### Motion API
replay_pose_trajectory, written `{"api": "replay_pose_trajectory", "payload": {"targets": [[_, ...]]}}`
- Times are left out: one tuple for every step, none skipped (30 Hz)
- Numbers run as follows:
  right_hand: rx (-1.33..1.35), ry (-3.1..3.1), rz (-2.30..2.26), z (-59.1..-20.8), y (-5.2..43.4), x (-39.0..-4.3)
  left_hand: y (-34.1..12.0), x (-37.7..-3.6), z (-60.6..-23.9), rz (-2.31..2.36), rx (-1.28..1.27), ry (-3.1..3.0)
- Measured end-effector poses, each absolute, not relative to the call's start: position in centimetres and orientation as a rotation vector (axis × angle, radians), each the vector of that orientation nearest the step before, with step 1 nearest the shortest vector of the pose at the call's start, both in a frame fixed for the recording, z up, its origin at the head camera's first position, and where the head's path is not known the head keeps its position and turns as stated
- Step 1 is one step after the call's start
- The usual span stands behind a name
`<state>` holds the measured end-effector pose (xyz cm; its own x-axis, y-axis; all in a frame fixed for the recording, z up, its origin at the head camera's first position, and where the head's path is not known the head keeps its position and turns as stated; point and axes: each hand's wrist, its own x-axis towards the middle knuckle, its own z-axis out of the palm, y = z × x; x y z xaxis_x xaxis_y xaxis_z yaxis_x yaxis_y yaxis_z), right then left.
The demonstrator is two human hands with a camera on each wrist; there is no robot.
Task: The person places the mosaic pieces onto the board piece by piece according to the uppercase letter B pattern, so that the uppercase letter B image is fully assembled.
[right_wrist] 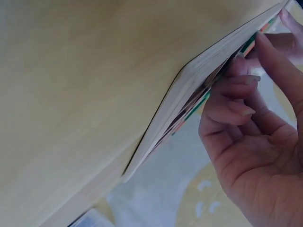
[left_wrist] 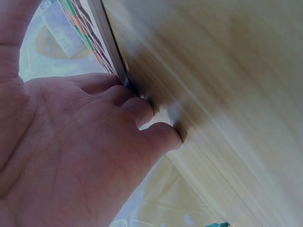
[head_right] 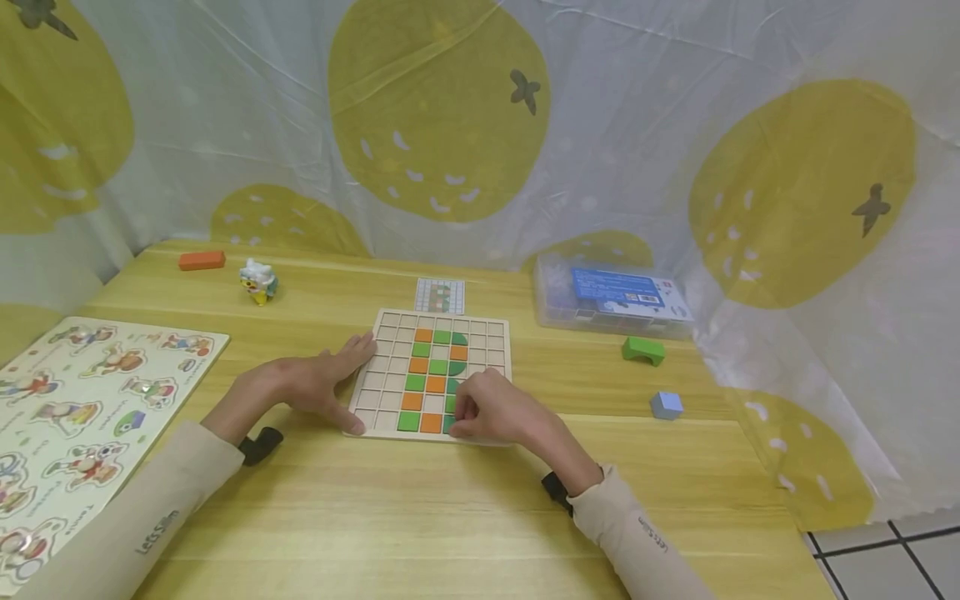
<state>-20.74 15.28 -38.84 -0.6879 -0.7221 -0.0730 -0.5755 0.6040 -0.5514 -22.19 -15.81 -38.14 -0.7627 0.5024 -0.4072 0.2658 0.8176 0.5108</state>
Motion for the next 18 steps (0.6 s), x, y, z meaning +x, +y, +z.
{"api": "replay_pose_trajectory", "payload": {"targets": [[-1.04, 2.542, -0.738, -38.85, 15.24, -20.68, -15.8, -22.15, -38.13, 0.583, 0.565, 2.459], [-1.02, 2.539, -0.751, -38.85, 15.2, -20.61, -15.8, -22.16, -38.16, 0.581, 0.563, 2.46], [-1.001, 2.536, -0.764, -38.84, 15.16, -20.55, -15.79, -22.16, -38.19, 0.581, 0.561, 2.46], [-0.986, 2.533, -0.775, -38.82, 15.14, -20.5, -15.79, -22.13, -38.16, 0.583, 0.558, 2.459], [-0.971, 2.532, -0.783, -38.81, 15.12, -20.47, -15.79, -22.1, -38.13, 0.581, 0.558, 2.46], [-0.954, 2.532, -0.789, -38.8, 15.09, -20.45, -15.78, -22.08, -38.12, 0.581, 0.558, 2.461], [-0.941, 2.531, -0.793, -38.82, 15.08, -20.47, -15.81, -22.08, -38.13, 0.58, 0.559, 2.461], [-0.932, 2.529, -0.796, -38.82, 15.09, -20.48, -15.82, -22.09, -38.15, 0.579, 0.56, 2.461], [-0.925, 2.528, -0.799, -38.83, 15.1, -20.51, -15.85, -22.05, -38.15, 0.578, 0.561, 2.463], [-0.919, 2.525, -0.803, -38.81, 15.13, -20.53, -15.86, -22.05, -38.17, 0.577, 0.561, 2.464], [-0.913, 2.52, -0.809, -38.79, 15.17, -20.56, -15.88, -22.05, -38.19, 0.575, 0.562, 2.465], [-0.916, 2.514, -0.814, -38.78, 15.21, -20.59, -15.89, -22.06, -38.21, 0.576, 0.562, 2.465], [-0.929, 2.508, -0.813, -38.76, 15.26, -20.6, -15.9, -22.03, -38.2, 0.576, 0.562, 2.465], [-0.951, 2.499, -0.812, -38.74, 15.3, -20.62, -15.9, -22.04, -38.21, 0.577, 0.563, 2.465], [-0.98, 2.493, -0.809, -38.75, 15.33, -20.64, -15.89, -22.07, -38.23, 0.579, 0.564, 2.464], [-1.011, 2.487, -0.805, -38.74, 15.37, -20.64, -15.88, -22.11, -38.24, 0.581, 0.567, 2.463], [-1.051, 2.484, -0.798, -38.77, 15.39, -20.66, -15.86, -22.1, -38.22, 0.582, 0.572, 2.463], [-1.079, 2.487, -0.794, -38.8, 15.39, -20.66, -15.85, -22.14, -38.23, 0.583, 0.576, 2.462]]}}
